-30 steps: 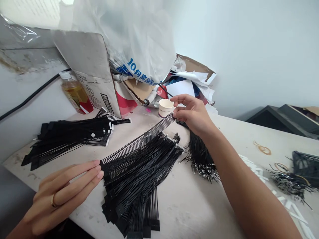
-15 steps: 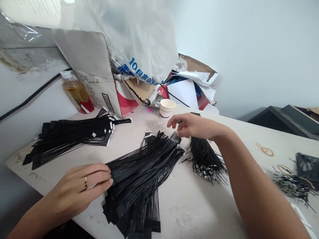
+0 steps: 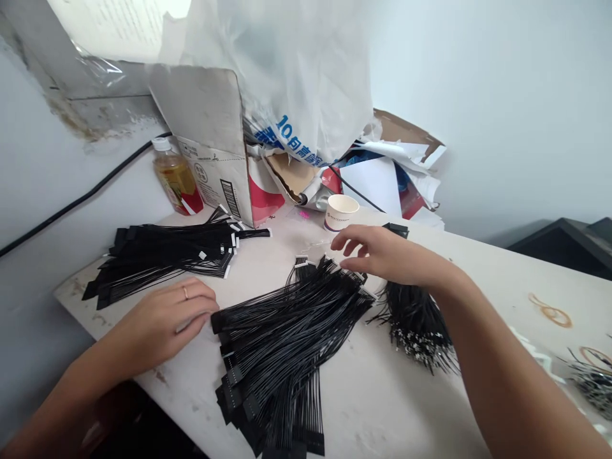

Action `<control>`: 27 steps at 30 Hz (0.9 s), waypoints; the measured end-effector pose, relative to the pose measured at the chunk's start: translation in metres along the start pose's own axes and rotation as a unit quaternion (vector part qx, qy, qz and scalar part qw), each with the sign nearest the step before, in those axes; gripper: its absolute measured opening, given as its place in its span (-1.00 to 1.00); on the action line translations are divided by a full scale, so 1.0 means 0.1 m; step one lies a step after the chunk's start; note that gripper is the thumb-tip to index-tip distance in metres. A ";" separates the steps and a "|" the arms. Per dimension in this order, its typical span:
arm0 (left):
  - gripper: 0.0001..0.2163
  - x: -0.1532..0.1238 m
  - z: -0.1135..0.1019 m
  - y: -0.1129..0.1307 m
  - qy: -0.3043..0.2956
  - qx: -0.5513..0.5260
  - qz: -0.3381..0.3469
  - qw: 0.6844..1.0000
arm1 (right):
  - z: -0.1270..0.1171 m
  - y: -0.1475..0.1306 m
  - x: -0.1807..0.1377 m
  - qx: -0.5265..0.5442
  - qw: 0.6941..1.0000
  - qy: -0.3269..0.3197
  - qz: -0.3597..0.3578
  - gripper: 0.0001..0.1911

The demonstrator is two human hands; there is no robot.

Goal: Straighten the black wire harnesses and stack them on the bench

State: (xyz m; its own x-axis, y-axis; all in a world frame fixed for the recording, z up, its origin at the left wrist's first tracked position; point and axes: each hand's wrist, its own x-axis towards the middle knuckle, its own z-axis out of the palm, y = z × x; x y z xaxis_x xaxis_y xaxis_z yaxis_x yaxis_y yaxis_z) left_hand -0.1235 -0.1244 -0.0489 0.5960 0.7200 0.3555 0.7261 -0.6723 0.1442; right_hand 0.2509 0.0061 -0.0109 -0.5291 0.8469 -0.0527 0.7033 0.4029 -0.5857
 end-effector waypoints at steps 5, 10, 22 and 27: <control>-0.77 -0.12 -0.04 -0.63 0.096 0.109 -0.234 0.961 | 0.45 -0.59 0.40 0.048 0.993 0.034 -0.102 -0.89; -0.68 -0.38 -0.25 -1.20 0.131 0.163 -0.370 0.905 | 1.13 -1.14 0.97 -0.078 0.980 -0.018 -0.182 -0.78; -0.68 -0.66 -0.48 -1.29 0.109 0.123 -0.423 0.891 | 1.51 -1.58 1.12 -0.191 0.965 0.014 -0.177 -0.53; -0.73 -0.71 -0.50 -1.28 0.117 0.083 -0.433 0.890 | 1.74 -1.70 1.22 -0.204 0.953 0.000 -0.225 -0.59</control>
State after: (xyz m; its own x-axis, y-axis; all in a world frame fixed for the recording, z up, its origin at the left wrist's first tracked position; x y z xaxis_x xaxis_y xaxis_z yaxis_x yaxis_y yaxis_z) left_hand -0.2756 -0.0981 -0.0460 -0.2847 0.8872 0.3630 0.9309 0.1654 0.3257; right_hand -0.0157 -0.0188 -0.0587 -0.8207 0.5567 0.1288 0.5316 0.8265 -0.1851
